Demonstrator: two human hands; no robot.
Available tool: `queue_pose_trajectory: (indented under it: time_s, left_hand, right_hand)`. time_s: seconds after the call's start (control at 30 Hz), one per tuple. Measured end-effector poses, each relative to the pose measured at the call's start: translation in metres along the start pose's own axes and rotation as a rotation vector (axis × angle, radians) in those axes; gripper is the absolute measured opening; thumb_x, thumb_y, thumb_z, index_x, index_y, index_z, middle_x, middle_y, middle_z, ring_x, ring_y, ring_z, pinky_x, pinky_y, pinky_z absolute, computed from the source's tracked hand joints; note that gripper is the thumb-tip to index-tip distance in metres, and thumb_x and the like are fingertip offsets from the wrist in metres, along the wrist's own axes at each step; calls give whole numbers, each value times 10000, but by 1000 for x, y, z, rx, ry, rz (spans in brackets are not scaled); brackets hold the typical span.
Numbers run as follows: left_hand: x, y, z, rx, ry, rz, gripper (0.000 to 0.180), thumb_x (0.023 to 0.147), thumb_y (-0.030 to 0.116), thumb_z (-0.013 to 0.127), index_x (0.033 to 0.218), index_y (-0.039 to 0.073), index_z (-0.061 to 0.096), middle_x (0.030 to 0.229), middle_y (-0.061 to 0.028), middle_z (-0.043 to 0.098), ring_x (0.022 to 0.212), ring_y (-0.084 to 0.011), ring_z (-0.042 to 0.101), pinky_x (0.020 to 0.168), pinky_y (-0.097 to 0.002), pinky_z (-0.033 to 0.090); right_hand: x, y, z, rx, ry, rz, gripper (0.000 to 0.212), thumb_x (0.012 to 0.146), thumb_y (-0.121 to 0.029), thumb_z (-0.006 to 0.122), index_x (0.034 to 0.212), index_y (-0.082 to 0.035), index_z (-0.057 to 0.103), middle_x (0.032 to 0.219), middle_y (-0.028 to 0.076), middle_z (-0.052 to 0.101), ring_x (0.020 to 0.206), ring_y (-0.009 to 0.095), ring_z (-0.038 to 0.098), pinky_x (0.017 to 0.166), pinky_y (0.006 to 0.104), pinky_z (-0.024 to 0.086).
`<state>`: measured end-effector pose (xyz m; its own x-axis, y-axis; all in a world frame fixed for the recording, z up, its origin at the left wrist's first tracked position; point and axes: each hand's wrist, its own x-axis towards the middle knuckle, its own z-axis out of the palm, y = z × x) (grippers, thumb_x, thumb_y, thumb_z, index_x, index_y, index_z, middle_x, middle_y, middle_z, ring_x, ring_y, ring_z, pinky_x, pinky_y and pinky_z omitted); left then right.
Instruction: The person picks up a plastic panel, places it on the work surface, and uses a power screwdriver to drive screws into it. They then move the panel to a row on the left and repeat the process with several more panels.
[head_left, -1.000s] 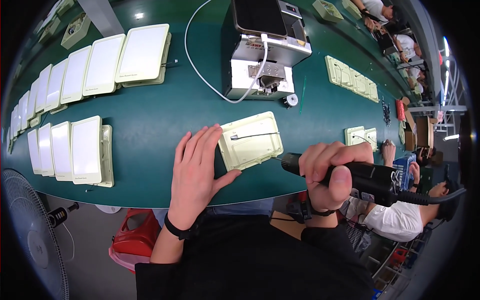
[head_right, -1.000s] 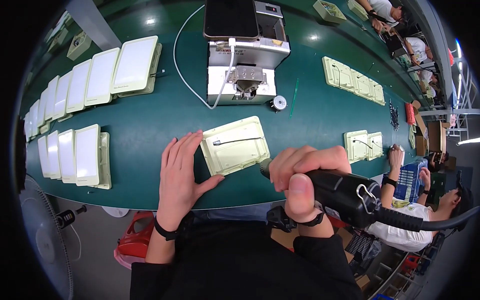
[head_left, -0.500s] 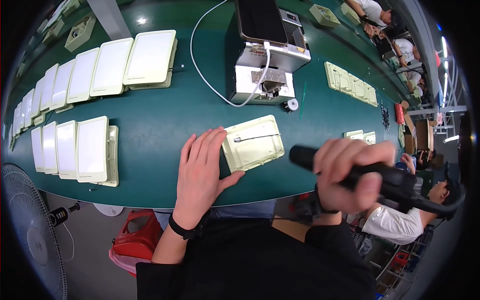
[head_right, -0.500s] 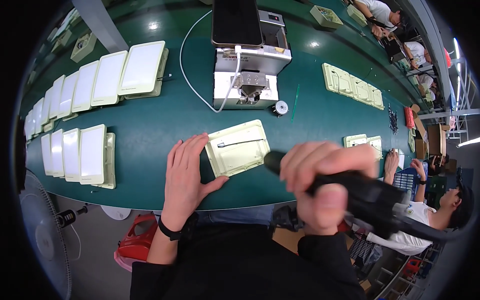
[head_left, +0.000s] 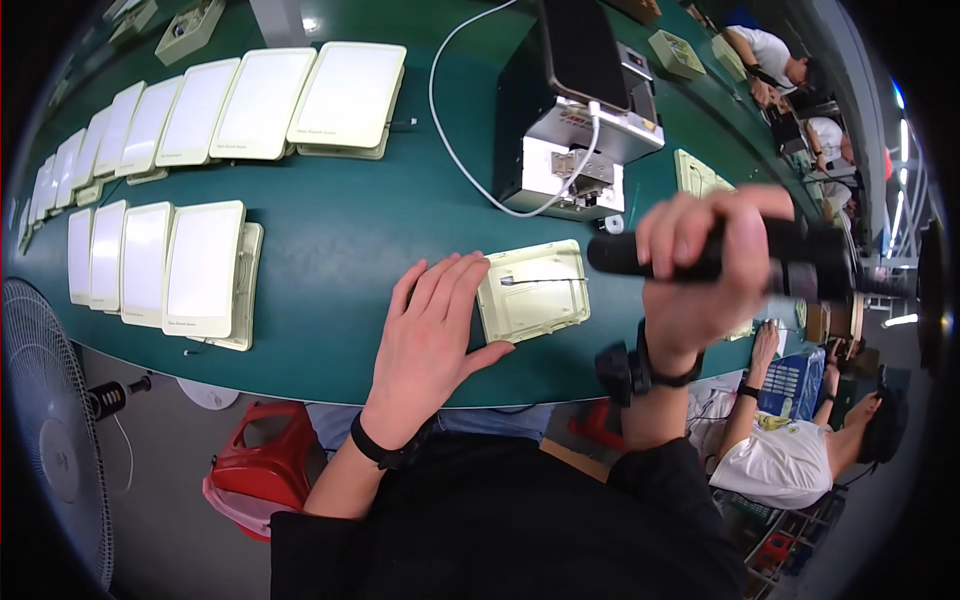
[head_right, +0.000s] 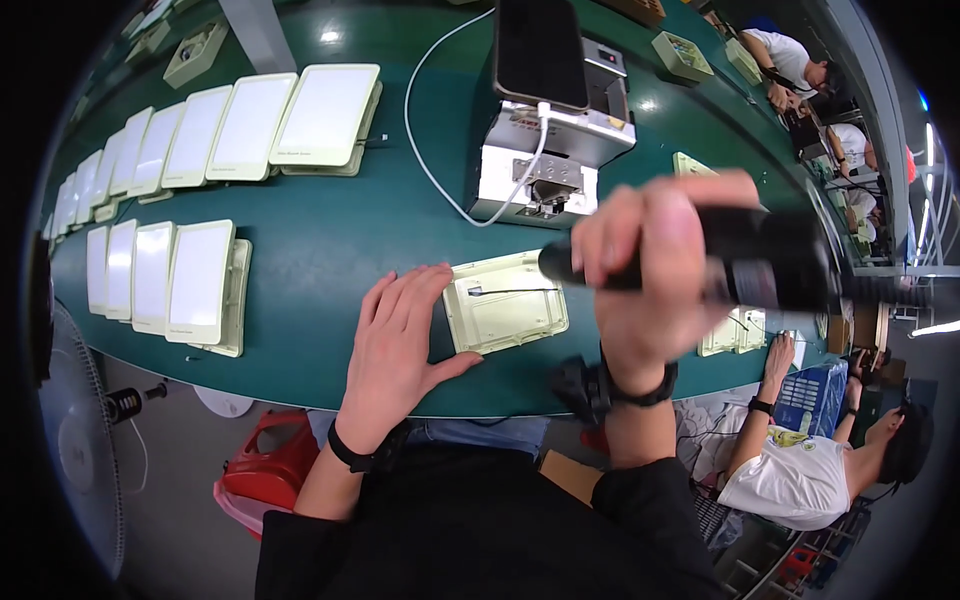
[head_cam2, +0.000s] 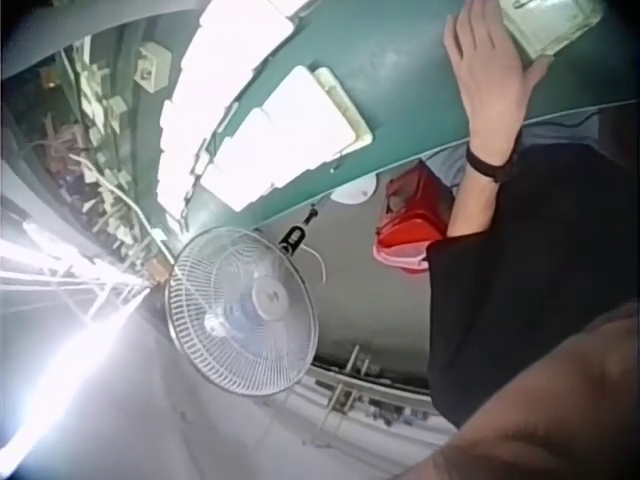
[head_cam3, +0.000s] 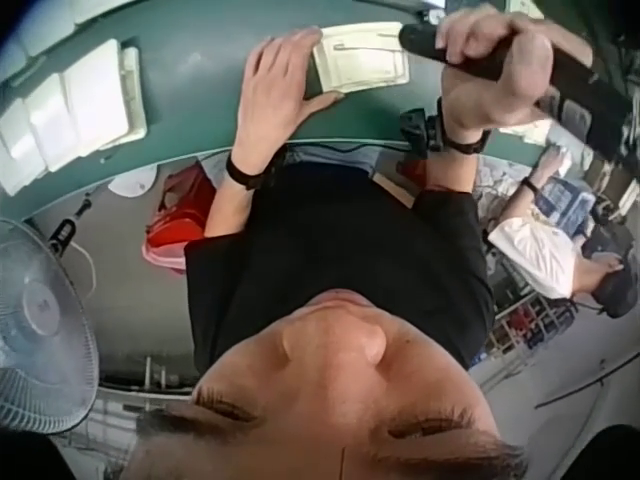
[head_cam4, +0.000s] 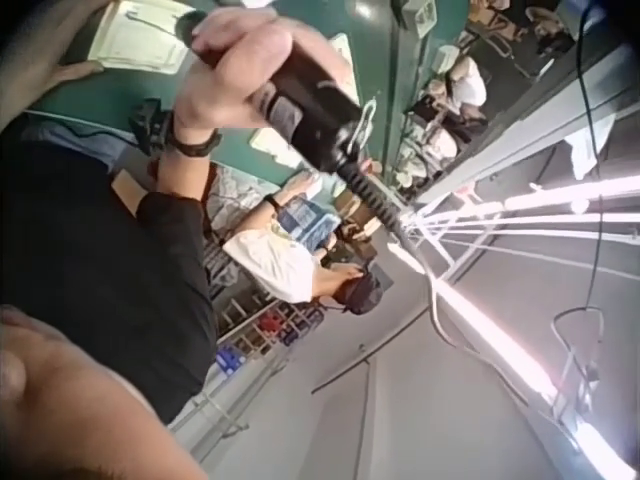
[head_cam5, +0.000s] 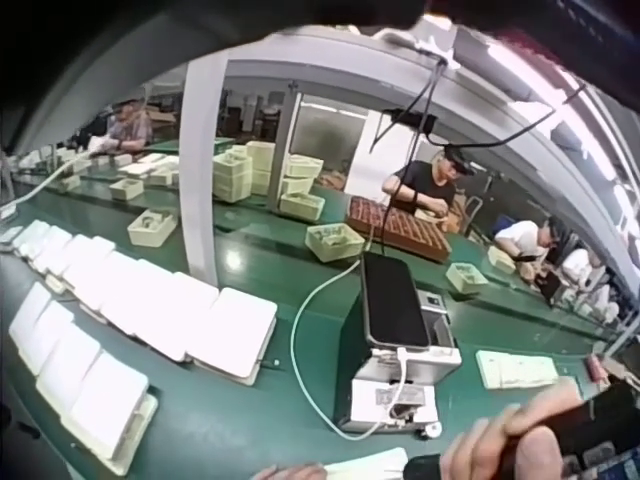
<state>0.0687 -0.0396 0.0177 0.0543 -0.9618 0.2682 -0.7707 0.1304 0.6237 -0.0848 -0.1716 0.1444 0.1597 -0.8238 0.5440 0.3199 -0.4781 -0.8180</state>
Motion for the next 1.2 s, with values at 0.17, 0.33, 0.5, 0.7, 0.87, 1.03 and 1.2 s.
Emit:
queue_pose_trajectory:
  time_s: [0.17,0.33,0.5,0.7,0.87,1.03,1.2]
  left_hand:
    - [3,1,0,-7,-1,11,875,714,308,921,1433,45,498,1453,-110,583,1354,-308,540,1209,-503,353]
    - [1,-1,2,1,-5,5,867,723,318,915,1433,44,500,1455,-109,583,1353,-307,541,1211,-499,352]
    - [-2,0,1,3,-9,9,848,759,332,891,1435,16,486,1459,-119,568,1363,-300,530,1210,-494,353]
    - [2,0,1,-16,12,14,869,714,313,918,1430,45,505,1449,-111,592,1358,-312,540,1210,-504,349]
    - [1,-1,2,2,6,4,871,717,312,920,1435,50,501,1445,-113,595,1364,-314,536,1209,-504,350]
    - [1,1,2,-11,8,2,879,716,314,921,1440,54,496,1453,-112,589,1366,-311,538,1208,-505,351]
    - [1,1,2,-10,-3,10,877,735,330,910,1448,49,485,1461,-107,578,1366,-301,533,1211,-498,349]
  right_hand:
    - [14,-4,1,75,-36,-172,107,999,-154,593,1012,-64,535,657,45,471,497,161,452,507,340,418]
    - [43,16,11,-129,70,-157,143,1002,-113,603,1075,-33,511,642,67,497,482,163,472,464,335,440]
    - [21,13,3,-74,55,-50,132,995,-99,608,1057,-28,516,638,69,501,474,166,473,460,337,443]
    - [18,-2,0,15,-1,-191,141,1012,-155,599,983,-28,545,644,56,468,499,164,451,499,352,412]
    - [50,20,16,-189,114,-175,140,1019,-166,597,984,-40,547,642,52,460,485,157,435,491,334,398]
    - [40,9,11,-178,72,-111,157,1016,-183,608,973,-46,543,644,50,458,479,158,435,494,331,404]
    - [-8,-4,-5,63,-31,50,196,1005,-163,658,1063,-42,515,659,62,508,511,162,488,502,337,439]
